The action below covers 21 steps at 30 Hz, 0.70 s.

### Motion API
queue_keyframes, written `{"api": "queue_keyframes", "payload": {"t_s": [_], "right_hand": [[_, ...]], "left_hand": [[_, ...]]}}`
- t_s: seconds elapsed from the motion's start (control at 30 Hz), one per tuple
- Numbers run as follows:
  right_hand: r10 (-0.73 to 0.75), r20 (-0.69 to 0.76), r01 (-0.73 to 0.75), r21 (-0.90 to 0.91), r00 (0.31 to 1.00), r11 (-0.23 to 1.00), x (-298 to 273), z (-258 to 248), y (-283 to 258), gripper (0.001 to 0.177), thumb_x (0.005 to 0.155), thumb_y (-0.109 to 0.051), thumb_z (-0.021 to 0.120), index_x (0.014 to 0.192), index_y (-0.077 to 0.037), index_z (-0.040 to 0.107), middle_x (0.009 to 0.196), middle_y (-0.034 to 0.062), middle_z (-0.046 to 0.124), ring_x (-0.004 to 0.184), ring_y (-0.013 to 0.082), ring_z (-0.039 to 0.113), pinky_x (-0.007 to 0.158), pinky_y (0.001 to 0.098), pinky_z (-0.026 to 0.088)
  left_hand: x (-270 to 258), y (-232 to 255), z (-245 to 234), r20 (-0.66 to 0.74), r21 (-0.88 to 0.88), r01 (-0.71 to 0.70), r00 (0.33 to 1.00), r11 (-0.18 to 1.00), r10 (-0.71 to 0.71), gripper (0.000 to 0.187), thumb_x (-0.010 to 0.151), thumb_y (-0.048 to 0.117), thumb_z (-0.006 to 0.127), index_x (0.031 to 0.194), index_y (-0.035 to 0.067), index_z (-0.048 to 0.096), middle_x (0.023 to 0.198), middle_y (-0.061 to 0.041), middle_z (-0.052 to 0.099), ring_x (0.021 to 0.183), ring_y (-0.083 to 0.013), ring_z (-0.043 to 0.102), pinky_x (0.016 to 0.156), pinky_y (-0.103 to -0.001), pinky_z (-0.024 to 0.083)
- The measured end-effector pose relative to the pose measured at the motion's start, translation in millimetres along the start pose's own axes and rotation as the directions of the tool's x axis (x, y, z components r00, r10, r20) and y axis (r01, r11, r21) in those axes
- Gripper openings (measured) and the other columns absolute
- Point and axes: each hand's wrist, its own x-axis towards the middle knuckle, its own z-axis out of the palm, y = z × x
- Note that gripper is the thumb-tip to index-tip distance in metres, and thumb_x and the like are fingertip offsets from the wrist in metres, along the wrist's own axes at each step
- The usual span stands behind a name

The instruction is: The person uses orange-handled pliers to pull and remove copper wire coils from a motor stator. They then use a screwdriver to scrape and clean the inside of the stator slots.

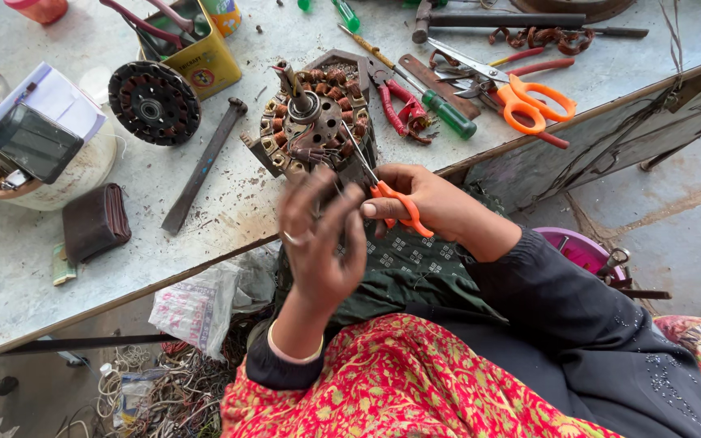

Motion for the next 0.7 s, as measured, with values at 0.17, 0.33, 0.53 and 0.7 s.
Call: {"api": "queue_keyframes", "payload": {"t_s": [0.17, 0.33, 0.53, 0.7], "right_hand": [[0.041, 0.025, -0.042, 0.013, 0.999, 0.999, 1, -2, 1, 0.036, 0.085, -0.027, 0.083, 0.106, -0.002, 0.068, 0.089, 0.0015, 0.069, 0.077, 0.0091, 0.067, 0.064, 0.0248, 0.053], [0.012, -0.041, -0.015, -0.073, 0.999, 0.997, 1, 0, 3, 0.035, 0.088, -0.026, 0.083, 0.103, 0.000, 0.065, 0.085, 0.0006, 0.065, 0.072, 0.0085, 0.064, 0.061, 0.0254, 0.051], [0.028, -0.077, -0.030, -0.025, 0.997, 0.999, 3, 2, 3, 0.039, 0.082, -0.023, 0.081, 0.114, -0.005, 0.069, 0.094, -0.0031, 0.070, 0.080, 0.0045, 0.066, 0.068, 0.0238, 0.054], [-0.078, -0.076, 0.072, -0.077, 0.994, 0.994, 4, 4, 7, 0.033, 0.090, -0.020, 0.080, 0.112, 0.002, 0.068, 0.093, -0.0004, 0.069, 0.083, 0.0062, 0.063, 0.074, 0.0249, 0.055]], "left_hand": [[-47, 28, 9, 0.141, -0.501, 0.315, 0.949, 0.806, -0.283, 0.057, 0.093, 0.017, 0.081, 0.139, 0.015, 0.048, 0.135, -0.006, 0.050, 0.128, -0.0240, 0.050, 0.116, -0.040, 0.042], [-62, 17, 30, 0.353, -0.848, 0.520, 0.704, 0.108, -0.617, 0.089, 0.094, 0.038, 0.083, 0.155, 0.008, 0.026, 0.150, -0.010, 0.044, 0.141, -0.0223, 0.046, 0.118, -0.041, 0.045], [-38, 13, 39, 0.488, -0.841, 0.540, 0.731, -0.033, -0.477, 0.108, 0.084, 0.032, 0.091, 0.163, 0.008, 0.021, 0.155, -0.011, 0.041, 0.142, -0.0212, 0.047, 0.119, -0.040, 0.044], [-12, 14, 50, 0.564, -0.741, 0.671, 0.651, 0.036, -0.507, 0.097, 0.081, 0.019, 0.089, 0.157, 0.004, 0.030, 0.143, -0.011, 0.047, 0.130, -0.0183, 0.053, 0.105, -0.034, 0.051]]}}
